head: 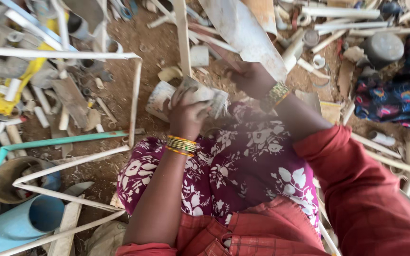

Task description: The person cleans and sands several plastic pipes and elbow joints by hand and using a tool among a pile of scrap materials.

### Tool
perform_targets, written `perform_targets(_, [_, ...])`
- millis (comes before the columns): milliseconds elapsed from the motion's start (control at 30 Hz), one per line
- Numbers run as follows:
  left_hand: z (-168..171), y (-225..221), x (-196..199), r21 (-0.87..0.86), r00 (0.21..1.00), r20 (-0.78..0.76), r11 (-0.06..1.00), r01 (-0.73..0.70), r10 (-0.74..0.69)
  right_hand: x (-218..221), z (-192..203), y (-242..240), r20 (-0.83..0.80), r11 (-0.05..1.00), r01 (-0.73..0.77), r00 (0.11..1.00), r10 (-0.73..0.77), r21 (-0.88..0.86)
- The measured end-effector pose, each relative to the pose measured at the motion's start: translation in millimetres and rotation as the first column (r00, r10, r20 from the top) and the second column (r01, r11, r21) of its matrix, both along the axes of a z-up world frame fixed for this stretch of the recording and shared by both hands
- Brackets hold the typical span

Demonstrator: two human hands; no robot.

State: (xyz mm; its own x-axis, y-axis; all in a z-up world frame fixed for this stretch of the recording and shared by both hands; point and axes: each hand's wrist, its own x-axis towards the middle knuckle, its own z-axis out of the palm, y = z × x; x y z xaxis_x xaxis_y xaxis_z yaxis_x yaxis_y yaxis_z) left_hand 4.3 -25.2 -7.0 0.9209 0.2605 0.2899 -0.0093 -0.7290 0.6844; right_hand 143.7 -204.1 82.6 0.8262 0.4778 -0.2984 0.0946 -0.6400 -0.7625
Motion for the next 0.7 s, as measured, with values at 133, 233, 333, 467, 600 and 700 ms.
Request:
perform_targets(133, [-11.7,40.5,-13.7,-0.496,0.987,0.14,0.868,-0.003,0.083,-22.2,14.2,1.3,-0.191,0.887,0.33,0.941,-0.281,0.324])
perform_targets(233, [-5.6,52.3,-24.1,-0.475,0.957,0.272,0.879,0.045,0.099,-47.1,42.4,18.0,-0.228,0.911,0.409,0.893,-0.389,0.048])
perform_targets(333, [2.6,49.7,-25.8,-0.392,0.935,0.336,0.919,0.027,0.116,-74.2,64.5,37.7,-0.213,0.924,0.381,0.9,-0.381,-0.043])
perform_targets(467, [6.6,31.6,-19.3,-0.067,0.873,0.461,0.988,-0.142,0.157,-75.4,41.2,53.2,-0.029,0.983,0.117,0.993,-0.114,0.141])
perform_targets(600, [15.3,27.3,-30.7,-0.09,0.921,0.365,0.99,-0.109,0.135,-66.1,-5.8,55.1,-0.091,0.978,0.181,0.981,-0.171,0.107])
perform_targets(700, [19.8,26.6,-26.8,-0.095,0.926,0.355,0.991,-0.098,0.126,-54.6,-31.5,47.7,0.427,0.974,-0.09,0.904,-0.007,0.206])
